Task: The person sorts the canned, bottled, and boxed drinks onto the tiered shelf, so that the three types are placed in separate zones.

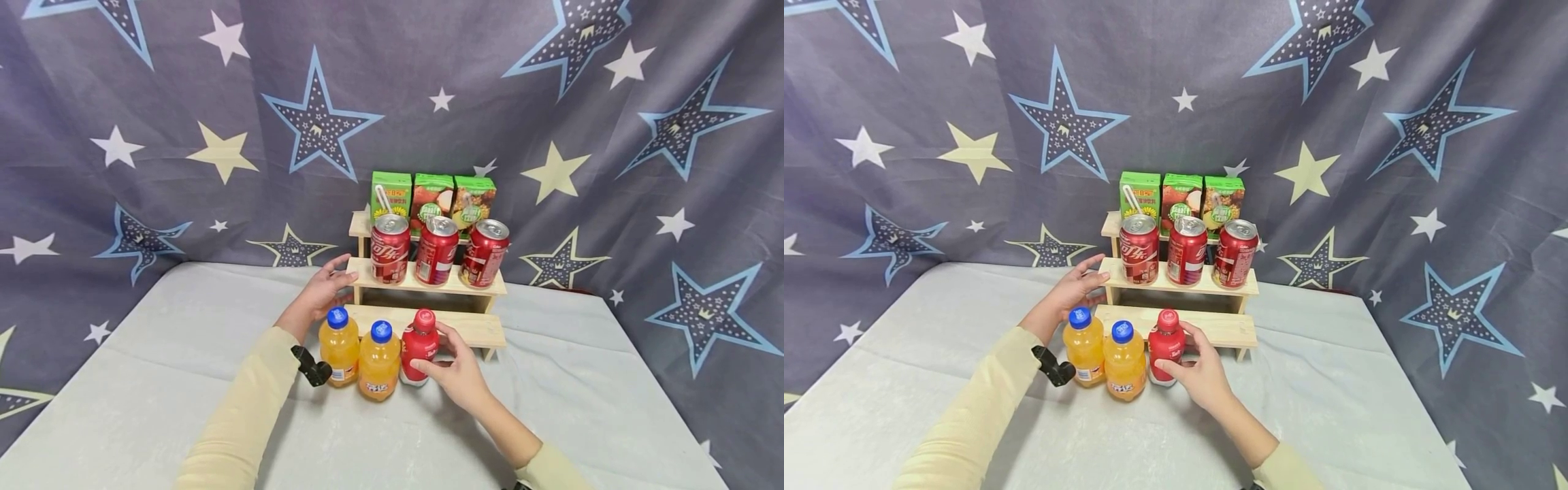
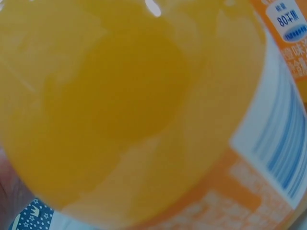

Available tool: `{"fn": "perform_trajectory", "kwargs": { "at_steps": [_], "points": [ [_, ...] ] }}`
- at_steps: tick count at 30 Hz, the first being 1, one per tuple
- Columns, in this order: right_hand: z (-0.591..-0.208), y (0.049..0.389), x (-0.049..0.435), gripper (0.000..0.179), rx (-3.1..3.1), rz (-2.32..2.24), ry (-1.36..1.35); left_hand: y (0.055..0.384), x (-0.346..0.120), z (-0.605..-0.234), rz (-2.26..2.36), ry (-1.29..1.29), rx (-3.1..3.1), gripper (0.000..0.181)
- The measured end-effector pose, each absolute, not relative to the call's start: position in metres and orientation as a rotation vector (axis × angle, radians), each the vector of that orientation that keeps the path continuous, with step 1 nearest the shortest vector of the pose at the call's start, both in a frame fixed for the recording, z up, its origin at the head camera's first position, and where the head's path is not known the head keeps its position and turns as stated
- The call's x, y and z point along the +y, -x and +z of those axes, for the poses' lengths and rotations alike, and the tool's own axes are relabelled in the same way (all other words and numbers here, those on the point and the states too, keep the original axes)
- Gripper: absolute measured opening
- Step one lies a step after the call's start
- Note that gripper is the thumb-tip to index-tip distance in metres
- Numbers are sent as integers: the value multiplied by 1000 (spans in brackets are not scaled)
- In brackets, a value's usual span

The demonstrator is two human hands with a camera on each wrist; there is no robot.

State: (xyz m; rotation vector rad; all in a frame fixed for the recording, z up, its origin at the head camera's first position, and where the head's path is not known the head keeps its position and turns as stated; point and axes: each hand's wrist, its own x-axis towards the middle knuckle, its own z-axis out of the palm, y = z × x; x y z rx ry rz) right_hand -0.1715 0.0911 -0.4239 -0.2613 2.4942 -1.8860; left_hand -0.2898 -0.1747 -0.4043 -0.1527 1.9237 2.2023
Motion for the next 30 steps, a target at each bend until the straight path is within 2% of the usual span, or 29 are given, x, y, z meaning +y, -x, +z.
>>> {"fn": "perform_trajectory", "kwargs": {
  "at_steps": [30],
  "points": [
    [-396,172,102,69,2574,-1890,292,291,-174,-406,2194,151,1933,64]
  ]
}}
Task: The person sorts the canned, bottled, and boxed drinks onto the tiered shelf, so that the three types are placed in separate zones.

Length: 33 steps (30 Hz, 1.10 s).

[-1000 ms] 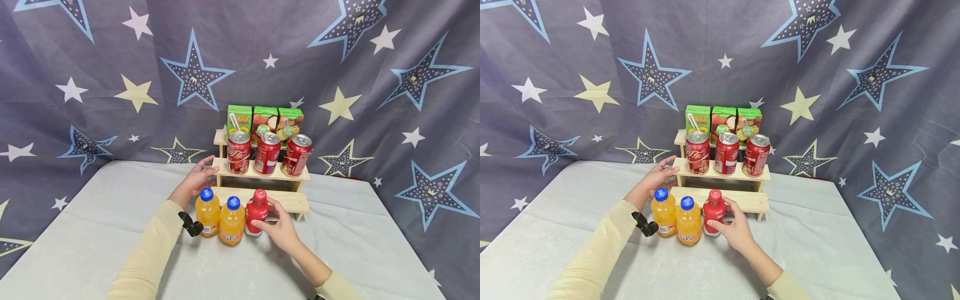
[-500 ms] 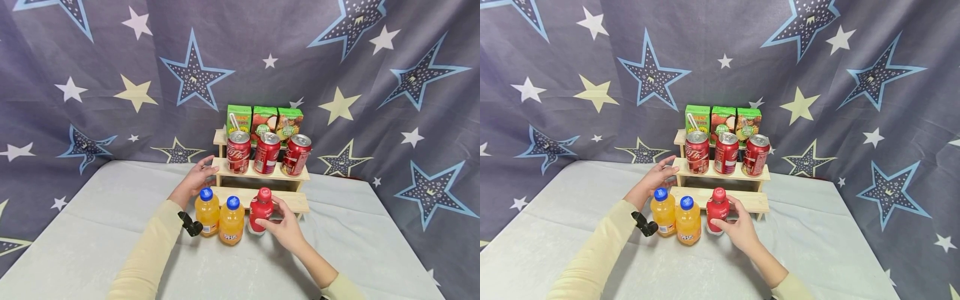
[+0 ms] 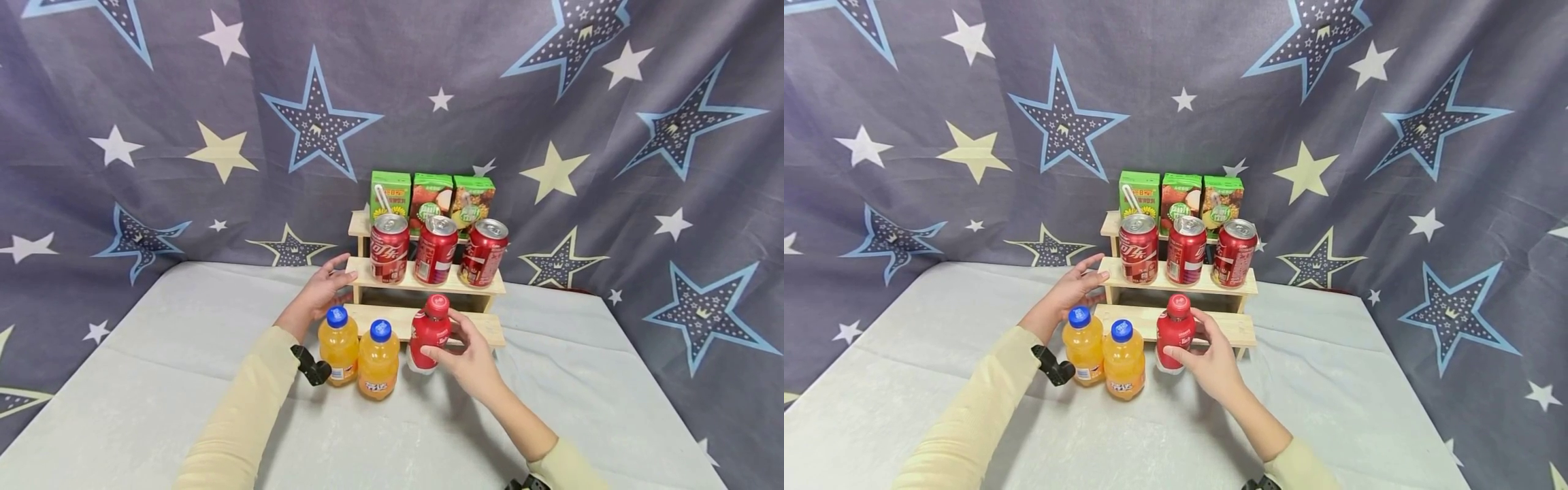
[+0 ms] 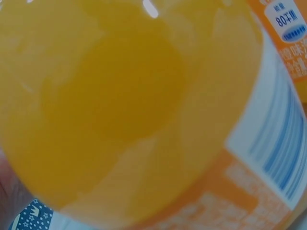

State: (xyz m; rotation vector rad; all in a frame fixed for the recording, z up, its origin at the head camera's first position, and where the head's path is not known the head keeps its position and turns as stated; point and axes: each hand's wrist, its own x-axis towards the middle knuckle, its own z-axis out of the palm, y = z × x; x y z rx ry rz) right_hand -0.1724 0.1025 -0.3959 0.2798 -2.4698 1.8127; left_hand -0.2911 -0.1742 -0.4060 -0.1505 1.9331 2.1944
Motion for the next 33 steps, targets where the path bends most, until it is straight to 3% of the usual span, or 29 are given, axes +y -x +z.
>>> {"fn": "perform_trajectory", "kwargs": {
  "at_steps": [33],
  "points": [
    [-366,204,75,76,-2511,1807,-312,289,-175,-403,2179,146,1942,64]
  ]
}}
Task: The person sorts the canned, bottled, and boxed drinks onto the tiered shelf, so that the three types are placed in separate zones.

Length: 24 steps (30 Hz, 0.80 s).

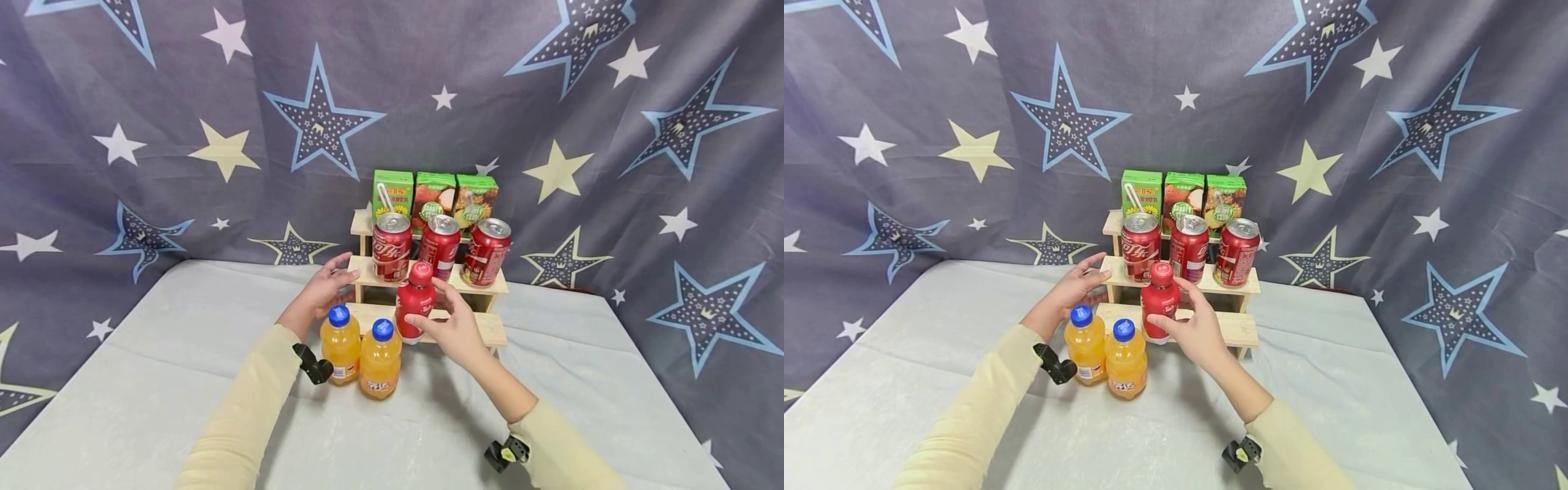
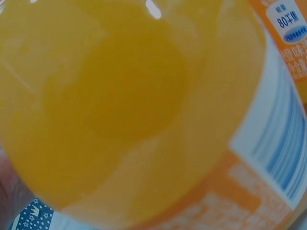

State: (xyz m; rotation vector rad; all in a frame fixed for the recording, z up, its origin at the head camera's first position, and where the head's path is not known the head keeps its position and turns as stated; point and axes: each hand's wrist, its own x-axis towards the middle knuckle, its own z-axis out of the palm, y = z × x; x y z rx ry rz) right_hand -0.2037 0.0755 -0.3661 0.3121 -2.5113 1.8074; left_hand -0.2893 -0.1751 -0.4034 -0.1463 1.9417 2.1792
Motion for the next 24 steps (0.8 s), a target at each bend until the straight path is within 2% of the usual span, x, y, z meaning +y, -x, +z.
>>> {"fn": "perform_trajectory", "kwargs": {
  "at_steps": [24],
  "points": [
    [-371,215,59,77,-2498,1791,-329,291,-175,-405,2179,172,1949,62]
  ]
}}
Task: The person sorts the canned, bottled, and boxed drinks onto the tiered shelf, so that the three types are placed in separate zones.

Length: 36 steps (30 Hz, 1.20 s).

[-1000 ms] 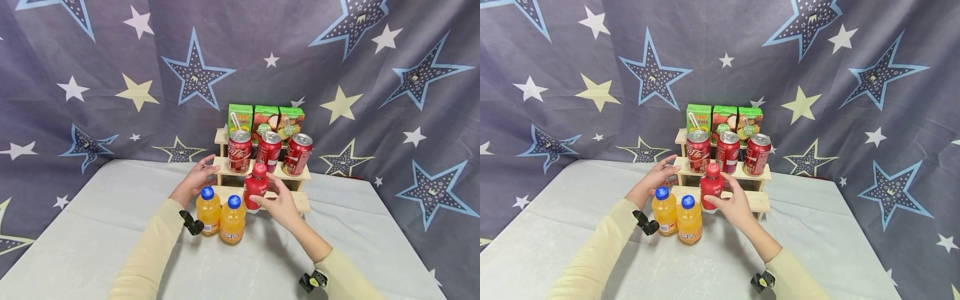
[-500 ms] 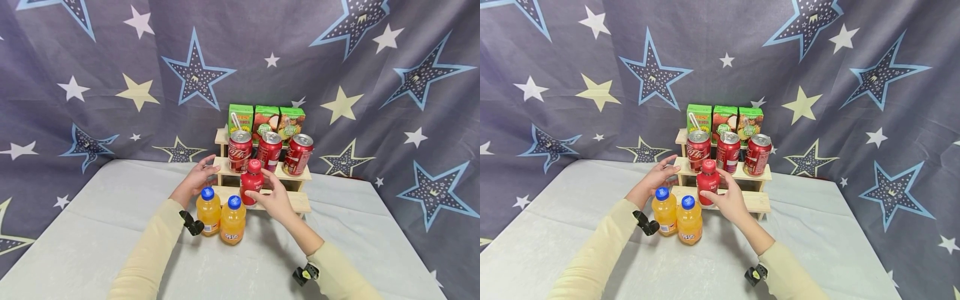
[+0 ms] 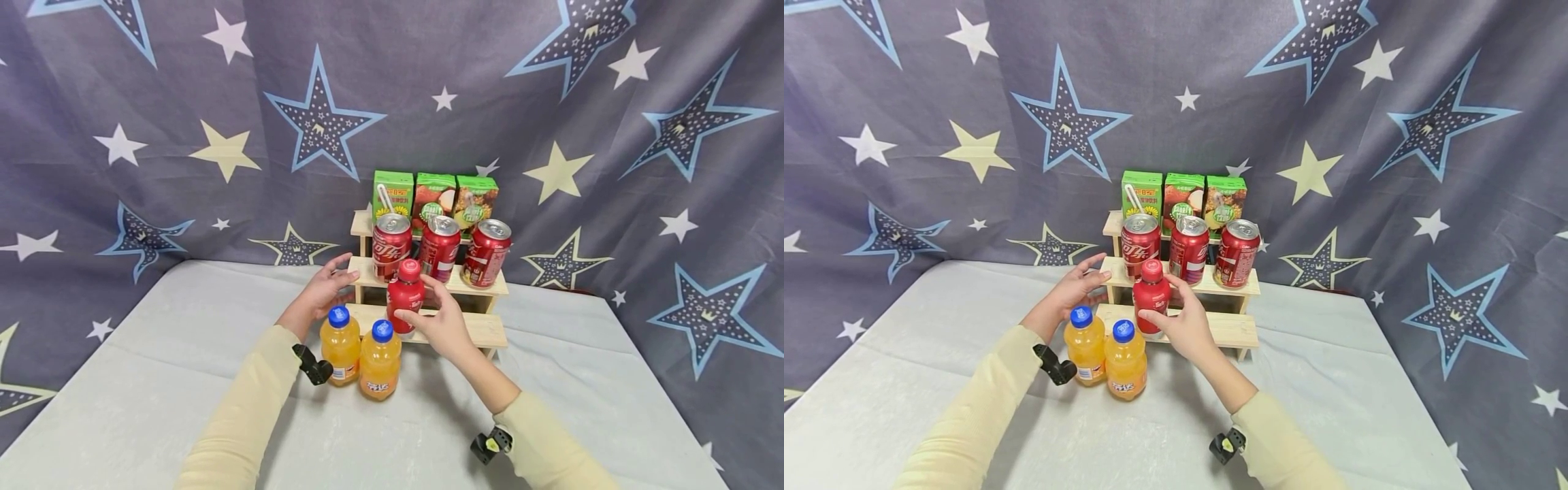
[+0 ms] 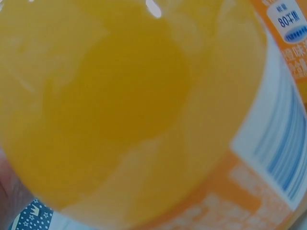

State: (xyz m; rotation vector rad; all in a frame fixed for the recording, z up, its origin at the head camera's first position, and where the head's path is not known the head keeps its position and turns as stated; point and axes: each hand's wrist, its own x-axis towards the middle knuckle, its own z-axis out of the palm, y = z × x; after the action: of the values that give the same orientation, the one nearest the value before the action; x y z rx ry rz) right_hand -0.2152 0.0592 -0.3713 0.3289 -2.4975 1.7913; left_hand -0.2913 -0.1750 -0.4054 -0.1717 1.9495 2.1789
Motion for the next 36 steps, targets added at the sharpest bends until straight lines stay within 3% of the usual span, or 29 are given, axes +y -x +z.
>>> {"fn": "perform_trajectory", "kwargs": {
  "at_steps": [36],
  "points": [
    [-377,224,41,75,-2510,1785,-357,289,-175,-404,2168,144,1948,66]
  ]
}}
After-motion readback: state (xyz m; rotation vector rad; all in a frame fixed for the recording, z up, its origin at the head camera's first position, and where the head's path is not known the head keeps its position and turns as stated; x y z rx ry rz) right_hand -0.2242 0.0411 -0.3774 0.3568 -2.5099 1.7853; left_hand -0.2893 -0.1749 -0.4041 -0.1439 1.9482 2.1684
